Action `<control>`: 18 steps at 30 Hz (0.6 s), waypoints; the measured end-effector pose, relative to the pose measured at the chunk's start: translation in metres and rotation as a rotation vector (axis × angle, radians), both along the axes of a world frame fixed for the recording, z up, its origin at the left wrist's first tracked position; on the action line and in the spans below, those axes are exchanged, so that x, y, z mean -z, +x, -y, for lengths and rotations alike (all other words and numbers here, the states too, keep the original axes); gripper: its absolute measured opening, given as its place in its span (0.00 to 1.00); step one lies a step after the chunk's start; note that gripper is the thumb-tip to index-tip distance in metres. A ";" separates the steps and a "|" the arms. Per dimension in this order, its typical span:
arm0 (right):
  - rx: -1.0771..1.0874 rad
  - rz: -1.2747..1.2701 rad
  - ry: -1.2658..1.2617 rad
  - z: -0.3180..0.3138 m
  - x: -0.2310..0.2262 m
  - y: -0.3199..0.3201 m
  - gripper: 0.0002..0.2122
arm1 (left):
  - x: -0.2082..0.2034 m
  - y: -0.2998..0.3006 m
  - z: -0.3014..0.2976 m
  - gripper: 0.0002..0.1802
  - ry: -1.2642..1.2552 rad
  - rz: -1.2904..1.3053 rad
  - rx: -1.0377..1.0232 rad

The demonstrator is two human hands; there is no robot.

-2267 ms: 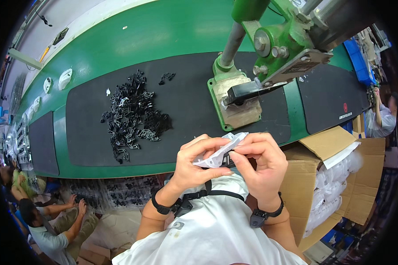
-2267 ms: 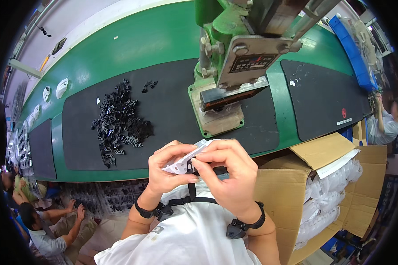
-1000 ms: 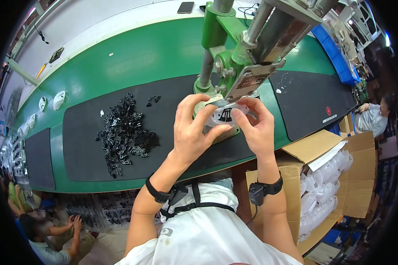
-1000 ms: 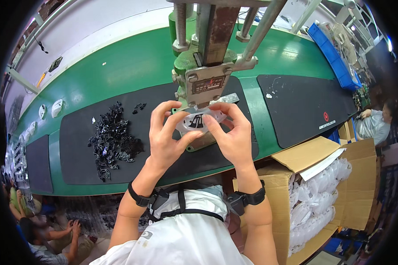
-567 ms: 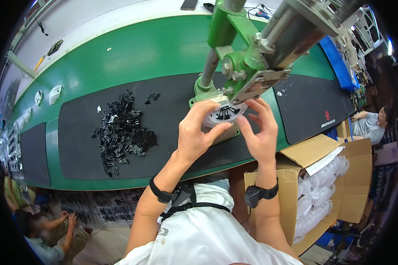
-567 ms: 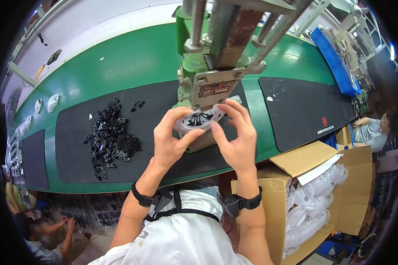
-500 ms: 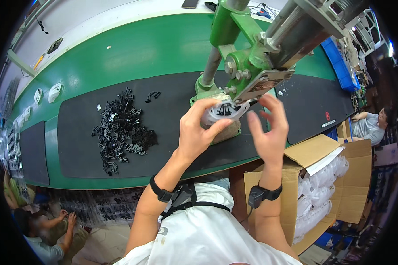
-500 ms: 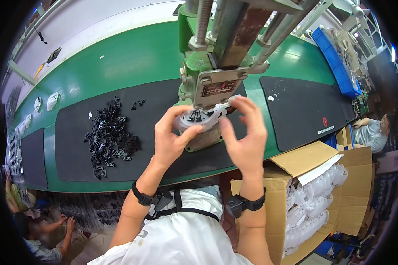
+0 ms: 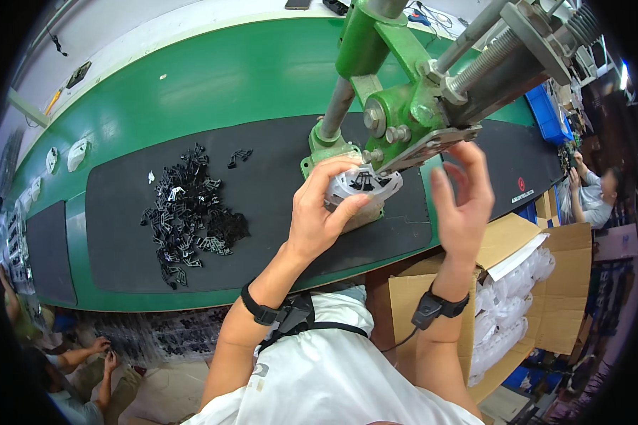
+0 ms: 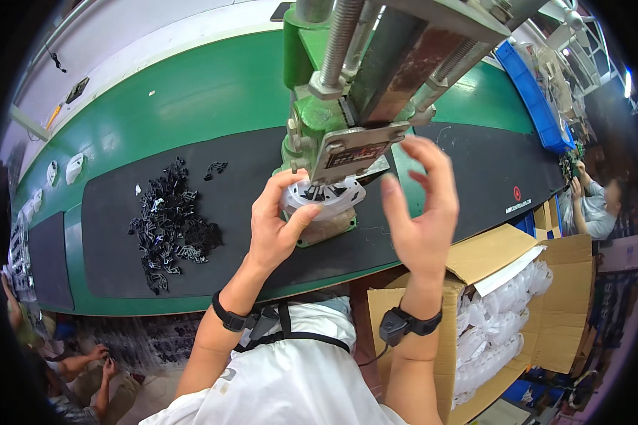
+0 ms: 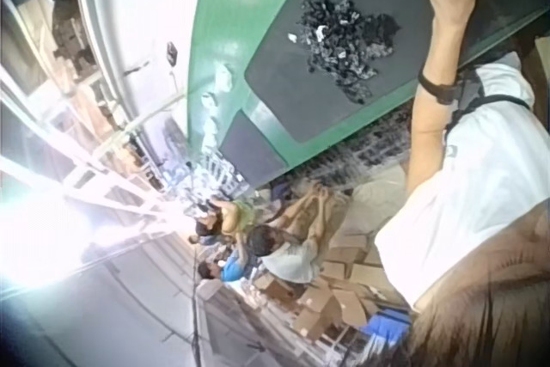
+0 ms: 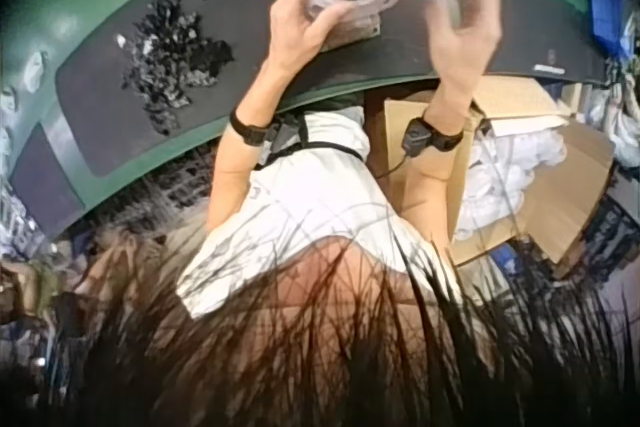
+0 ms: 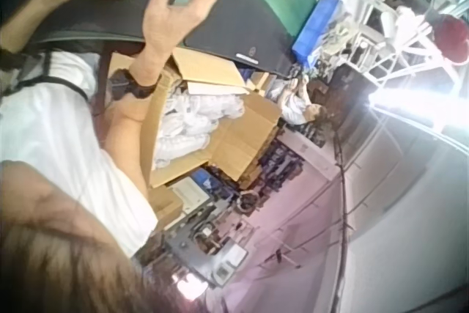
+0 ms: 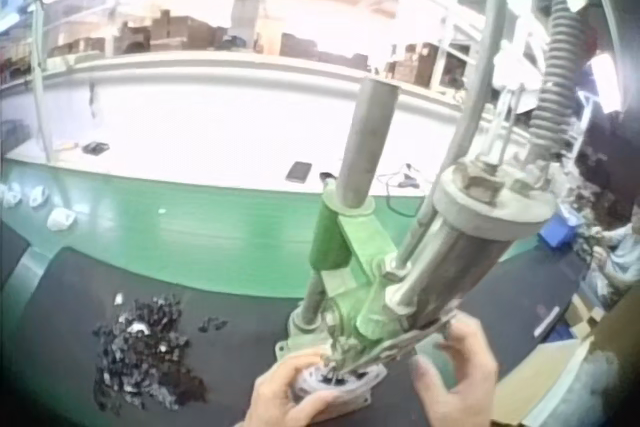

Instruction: Manually assembling small plastic electronic components using a press machine.

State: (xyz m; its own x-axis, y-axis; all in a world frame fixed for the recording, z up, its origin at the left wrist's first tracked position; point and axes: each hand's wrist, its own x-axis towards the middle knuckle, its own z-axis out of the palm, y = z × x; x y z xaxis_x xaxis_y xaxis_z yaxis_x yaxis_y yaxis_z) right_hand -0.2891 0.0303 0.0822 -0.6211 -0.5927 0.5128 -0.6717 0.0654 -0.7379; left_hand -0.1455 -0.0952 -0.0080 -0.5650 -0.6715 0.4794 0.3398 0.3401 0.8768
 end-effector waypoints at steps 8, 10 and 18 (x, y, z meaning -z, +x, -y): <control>-0.063 -0.103 -0.522 0.014 -0.133 -0.020 0.22 | 0.010 0.002 -0.001 0.26 -0.098 0.064 -0.024; -0.419 -0.037 -0.519 0.026 -0.156 -0.013 0.23 | 0.014 0.003 0.000 0.27 -0.097 0.057 -0.052; -0.803 0.321 -0.486 -0.019 -0.177 -0.107 0.21 | 0.011 0.003 -0.002 0.28 -0.106 0.035 -0.041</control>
State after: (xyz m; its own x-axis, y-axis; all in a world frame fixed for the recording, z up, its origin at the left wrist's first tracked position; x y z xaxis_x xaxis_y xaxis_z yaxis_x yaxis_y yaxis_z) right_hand -0.3957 0.0496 0.2597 -0.2793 -0.6682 0.6895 -0.1472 -0.6798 -0.7185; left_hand -0.1428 -0.0936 -0.0187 -0.5558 -0.6411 0.5293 0.2933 0.4445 0.8464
